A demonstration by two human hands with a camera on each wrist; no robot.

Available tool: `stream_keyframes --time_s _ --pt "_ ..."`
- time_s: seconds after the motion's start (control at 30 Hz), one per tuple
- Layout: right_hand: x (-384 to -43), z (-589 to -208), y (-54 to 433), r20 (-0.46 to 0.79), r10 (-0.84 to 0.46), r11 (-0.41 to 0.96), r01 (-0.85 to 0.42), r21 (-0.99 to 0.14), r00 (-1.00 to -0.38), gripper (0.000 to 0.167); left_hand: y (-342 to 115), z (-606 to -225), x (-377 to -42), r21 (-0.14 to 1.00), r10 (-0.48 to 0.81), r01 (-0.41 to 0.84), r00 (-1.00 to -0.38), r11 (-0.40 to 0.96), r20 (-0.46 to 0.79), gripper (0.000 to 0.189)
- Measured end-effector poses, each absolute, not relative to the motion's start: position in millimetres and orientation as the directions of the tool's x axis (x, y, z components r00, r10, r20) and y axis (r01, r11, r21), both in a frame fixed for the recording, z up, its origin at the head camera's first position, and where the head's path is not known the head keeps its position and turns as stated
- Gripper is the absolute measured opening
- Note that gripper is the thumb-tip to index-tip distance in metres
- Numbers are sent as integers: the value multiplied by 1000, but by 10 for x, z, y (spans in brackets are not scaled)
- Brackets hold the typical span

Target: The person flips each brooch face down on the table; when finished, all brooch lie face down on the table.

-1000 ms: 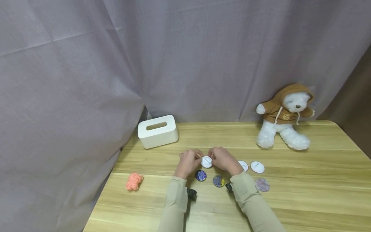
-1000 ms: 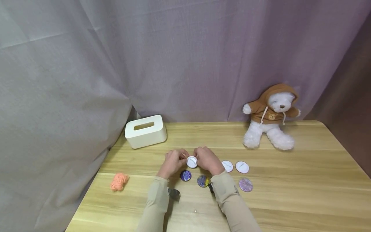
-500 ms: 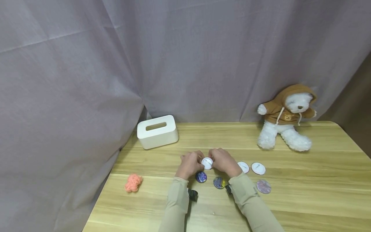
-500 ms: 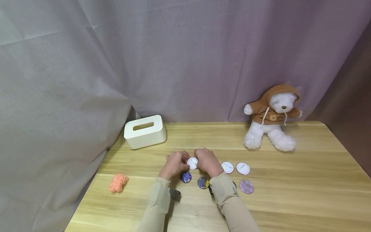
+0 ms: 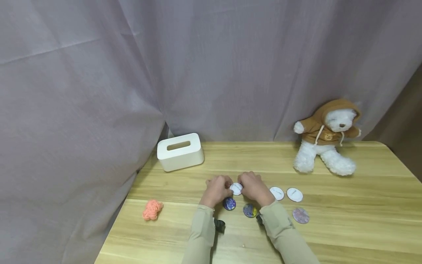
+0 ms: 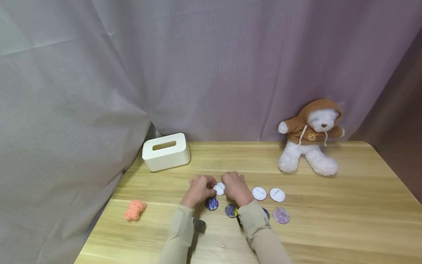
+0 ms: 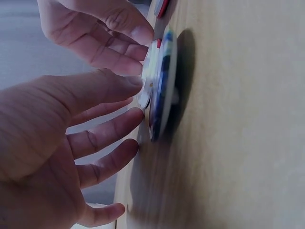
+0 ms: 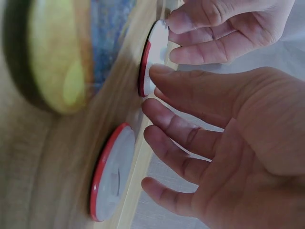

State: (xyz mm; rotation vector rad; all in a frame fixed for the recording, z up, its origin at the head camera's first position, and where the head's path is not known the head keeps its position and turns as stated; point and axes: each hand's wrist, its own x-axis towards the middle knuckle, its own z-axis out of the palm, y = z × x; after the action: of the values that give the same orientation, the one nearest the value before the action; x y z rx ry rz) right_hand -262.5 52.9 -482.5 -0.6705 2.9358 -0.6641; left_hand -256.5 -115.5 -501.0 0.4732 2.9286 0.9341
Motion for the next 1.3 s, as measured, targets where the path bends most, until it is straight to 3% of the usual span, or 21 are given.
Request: stream_keyframes --time_s 0.23,0.4,0.57,0.87,1.07,1.3 --pt "-2553 -4830 579 79 -420 822 -416 -389 -904 20 -1196 -5000 -2489 576 305 298 -948 761 88 11" --pt "-2515 -4812 585 115 -408 801 -416 -430 -906 13 -1231 -4968 -2443 596 315 316 -943 739 109 10" --pt "-2455 -4813 555 138 -419 767 -431 -476 -897 23 -1247 -4969 -2401 592 331 325 -938 738 103 14" --pt "-2335 -4742 515 143 -499 730 -504 -462 -854 37 -1271 -4916 -2282 572 356 334 -931 750 77 24" --pt "-2296 -4750 452 147 -555 694 -552 -462 -819 35 -1310 -4916 -2229 547 351 324 -935 772 59 33" --pt "-2273 -4807 376 108 -544 701 -521 -487 -832 33 -1337 -4937 -2164 562 338 295 -941 773 29 35"
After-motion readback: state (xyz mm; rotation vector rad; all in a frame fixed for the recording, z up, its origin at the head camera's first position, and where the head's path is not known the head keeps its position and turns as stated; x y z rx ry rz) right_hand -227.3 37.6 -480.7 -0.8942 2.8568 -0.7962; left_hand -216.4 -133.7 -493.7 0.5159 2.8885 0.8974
